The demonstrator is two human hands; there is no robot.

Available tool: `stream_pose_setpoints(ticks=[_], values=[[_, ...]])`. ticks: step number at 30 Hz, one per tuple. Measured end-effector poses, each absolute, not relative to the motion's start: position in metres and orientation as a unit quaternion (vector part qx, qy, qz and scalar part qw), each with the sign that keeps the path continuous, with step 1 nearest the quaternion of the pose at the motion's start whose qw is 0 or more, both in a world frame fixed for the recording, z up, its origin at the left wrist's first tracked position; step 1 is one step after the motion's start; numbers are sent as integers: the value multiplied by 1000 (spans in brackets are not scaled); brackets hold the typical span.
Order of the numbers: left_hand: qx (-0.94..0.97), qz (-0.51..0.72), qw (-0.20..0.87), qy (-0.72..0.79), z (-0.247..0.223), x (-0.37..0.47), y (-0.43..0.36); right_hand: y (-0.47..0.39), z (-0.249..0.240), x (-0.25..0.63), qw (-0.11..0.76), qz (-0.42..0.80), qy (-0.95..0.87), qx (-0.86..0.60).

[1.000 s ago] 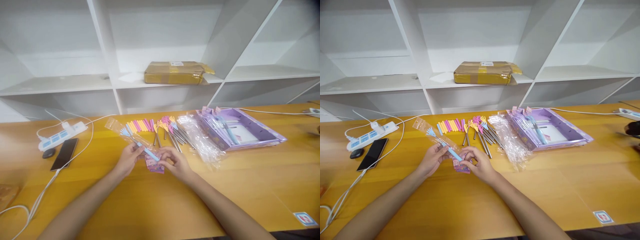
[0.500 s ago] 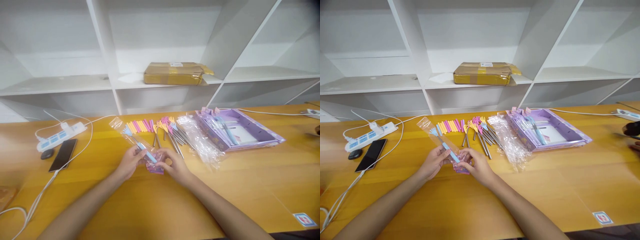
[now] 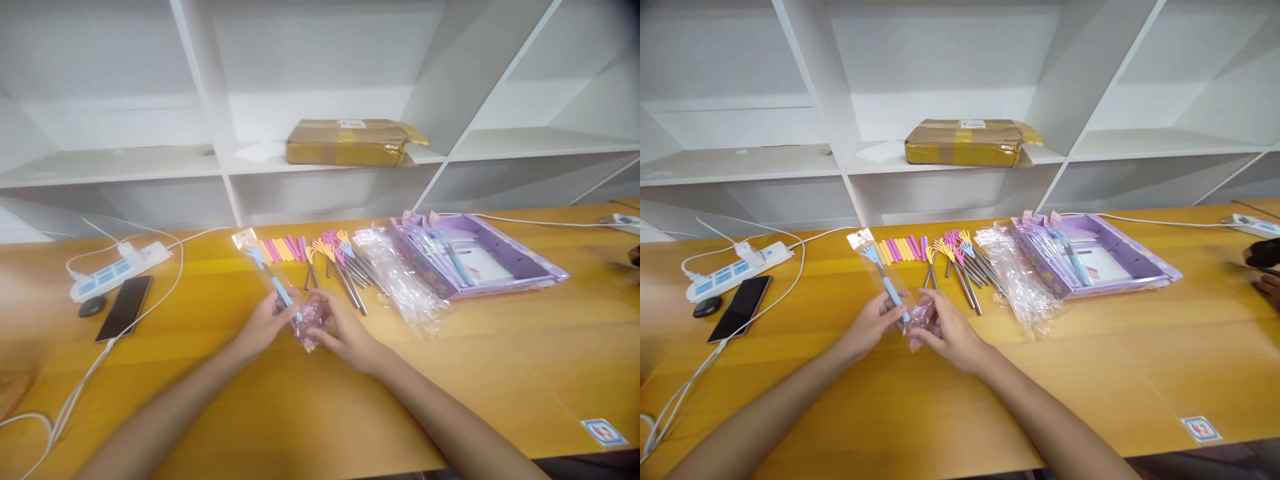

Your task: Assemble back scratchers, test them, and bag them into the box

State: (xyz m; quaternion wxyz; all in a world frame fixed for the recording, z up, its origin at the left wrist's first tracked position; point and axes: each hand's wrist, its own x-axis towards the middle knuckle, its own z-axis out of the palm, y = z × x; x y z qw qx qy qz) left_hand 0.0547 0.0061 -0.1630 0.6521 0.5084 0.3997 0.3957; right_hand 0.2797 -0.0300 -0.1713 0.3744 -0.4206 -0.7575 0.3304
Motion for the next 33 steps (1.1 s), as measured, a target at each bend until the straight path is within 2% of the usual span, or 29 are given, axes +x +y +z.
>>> stream_pose_setpoints(ticks=[4,11,18,24,28,33], values=[[451,424,675,401,-159,54,9,-32,-171,280,373,250,-810,-377],[446,400,695,399,-162,56,7,-33,-165,278,421,111,-849,-300],[425,427,698,387,-165,53,14,-41,-151,277,365,154,-881,-261],[466,429,673,383,-171,56,10,-40,-159,272,408,126,-856,-291],[461,428,679,379,-171,57,8,-37,-164,274,403,103,-865,-280],[525,416,646,367,-168,60,3,-37,-166,272,432,120,-843,-296]])
